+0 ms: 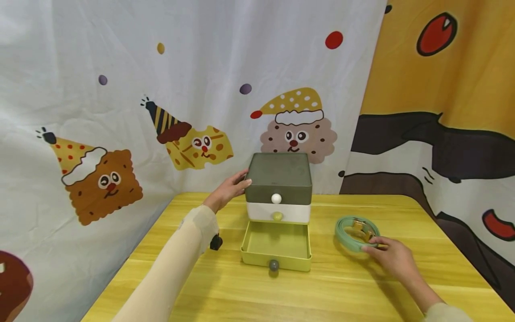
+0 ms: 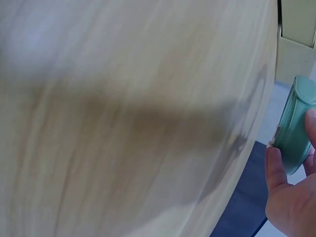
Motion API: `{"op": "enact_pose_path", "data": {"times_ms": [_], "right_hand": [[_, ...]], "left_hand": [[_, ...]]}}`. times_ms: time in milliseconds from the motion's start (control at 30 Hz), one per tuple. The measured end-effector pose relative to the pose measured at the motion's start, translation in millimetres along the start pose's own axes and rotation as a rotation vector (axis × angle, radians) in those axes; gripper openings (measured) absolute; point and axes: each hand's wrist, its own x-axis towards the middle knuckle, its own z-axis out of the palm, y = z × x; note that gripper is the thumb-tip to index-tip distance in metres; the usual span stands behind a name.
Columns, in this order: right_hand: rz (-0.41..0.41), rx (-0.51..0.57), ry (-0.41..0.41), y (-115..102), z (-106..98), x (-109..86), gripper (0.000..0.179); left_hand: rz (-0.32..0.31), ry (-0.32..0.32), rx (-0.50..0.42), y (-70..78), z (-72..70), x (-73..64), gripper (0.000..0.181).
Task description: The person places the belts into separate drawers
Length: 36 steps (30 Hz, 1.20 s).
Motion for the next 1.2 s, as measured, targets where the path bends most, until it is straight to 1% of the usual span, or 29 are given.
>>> {"op": "enact_pose_path", "data": {"times_ms": [100,133,267,333,367,800,1200], "right_hand": [[-0.006,0.016,-0.01,-6.5,1.1,-0.8,0.051],[-0.006,0.02,-0.011,-8.8,1.7,-1.3,0.05],[-0.01,0.026,-0.021,-17.0,3.1,-3.0,0.049],[-0.014,0.03,-0.023,-20.4,3.7,-3.8,0.048],[-0.017,0.032,-0.024,-21.8,4.1,-4.1,0.048],[-0.074,0.069,-0.034,-38.8,11.1,-6.6,0.044],[-0.079,0.113,-0.075,-63.5,17.0,-13.5,0.042]], "left_hand": [[0.003,-0.002,-0.001,0.0,-0.2,0.2,0.068],[-0.003,-0.013,-0.005,3.5,-0.6,-1.9,0.068],[-0.004,-0.019,-0.002,3.4,-1.0,-1.8,0.069],[-0.006,-0.018,-0.001,3.4,-0.9,-1.7,0.068],[0.0,-0.007,0.004,-0.4,-0.6,0.6,0.068],[0.008,-0.001,0.009,-1.0,-0.9,0.8,0.069],[-0.018,0.009,0.018,-0.1,-0.2,0.8,0.069]]}}
